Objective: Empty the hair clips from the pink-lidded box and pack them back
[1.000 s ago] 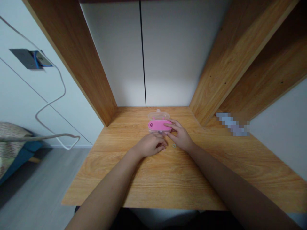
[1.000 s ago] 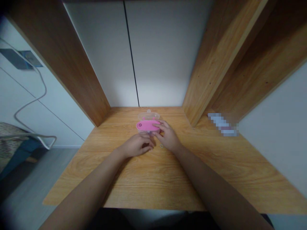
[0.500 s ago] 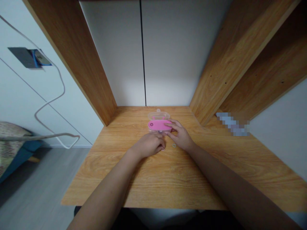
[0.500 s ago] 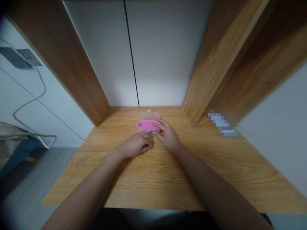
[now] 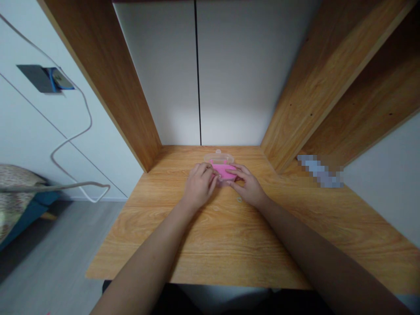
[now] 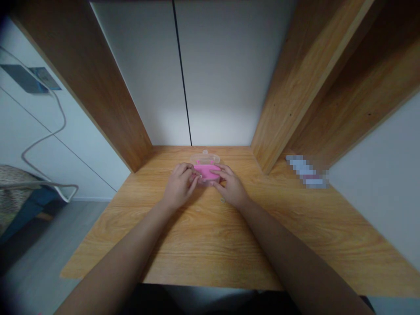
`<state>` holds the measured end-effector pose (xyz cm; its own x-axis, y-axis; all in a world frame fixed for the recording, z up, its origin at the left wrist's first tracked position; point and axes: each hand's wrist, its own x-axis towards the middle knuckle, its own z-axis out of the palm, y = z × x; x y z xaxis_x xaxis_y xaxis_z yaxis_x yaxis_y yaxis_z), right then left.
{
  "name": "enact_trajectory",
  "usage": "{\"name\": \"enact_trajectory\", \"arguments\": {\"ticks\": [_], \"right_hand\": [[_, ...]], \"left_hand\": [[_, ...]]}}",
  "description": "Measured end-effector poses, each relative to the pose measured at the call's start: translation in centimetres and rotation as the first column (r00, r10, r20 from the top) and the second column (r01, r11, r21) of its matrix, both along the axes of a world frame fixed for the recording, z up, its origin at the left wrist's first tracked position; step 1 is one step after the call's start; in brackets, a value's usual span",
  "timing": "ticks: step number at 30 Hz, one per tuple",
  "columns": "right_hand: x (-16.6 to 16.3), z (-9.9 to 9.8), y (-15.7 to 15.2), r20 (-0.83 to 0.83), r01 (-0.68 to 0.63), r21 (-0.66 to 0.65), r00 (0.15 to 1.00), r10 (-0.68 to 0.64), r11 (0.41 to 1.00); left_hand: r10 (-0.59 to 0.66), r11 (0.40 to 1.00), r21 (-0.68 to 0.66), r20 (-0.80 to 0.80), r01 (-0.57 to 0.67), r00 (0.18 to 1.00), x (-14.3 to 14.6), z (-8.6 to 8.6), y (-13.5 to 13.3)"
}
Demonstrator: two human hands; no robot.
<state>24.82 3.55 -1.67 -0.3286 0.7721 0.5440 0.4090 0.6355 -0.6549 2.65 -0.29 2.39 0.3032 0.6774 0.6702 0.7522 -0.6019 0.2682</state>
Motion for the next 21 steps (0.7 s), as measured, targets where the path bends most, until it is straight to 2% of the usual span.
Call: {"name": "enact_trajectory", "arguments": {"ticks": [3,9,15,21], "right_hand": [[0.0,0.1,-0.2,0.006,-0.021,0.006,1.0,0.021,1.0],[-0.3,0.7,-0.8,0.034,-0.07,0.029,0.997,0.069,0.997],[-0.4,0.9,-1.0,0.043,-0.072,0.028,0.997,0.071,0.997],[-0.4,0.8,-0.9,0.012,-0.073,0.017,0.997,0.073,0.997]], "left_hand": [[0.134,0.991,0.018,0.025,-0.135,0.991,-0.5,-0.2,0.5],[0.255,0.966,-0.01,-0.113,-0.258,0.96,-1.0,0.2,0.5],[0.27,0.961,0.0,-0.203,-0.276,0.941,-1.3,0.8,0.2],[0.224,0.97,-0.036,-0.232,-0.239,0.946,-1.5,0.4,0.6]]}}
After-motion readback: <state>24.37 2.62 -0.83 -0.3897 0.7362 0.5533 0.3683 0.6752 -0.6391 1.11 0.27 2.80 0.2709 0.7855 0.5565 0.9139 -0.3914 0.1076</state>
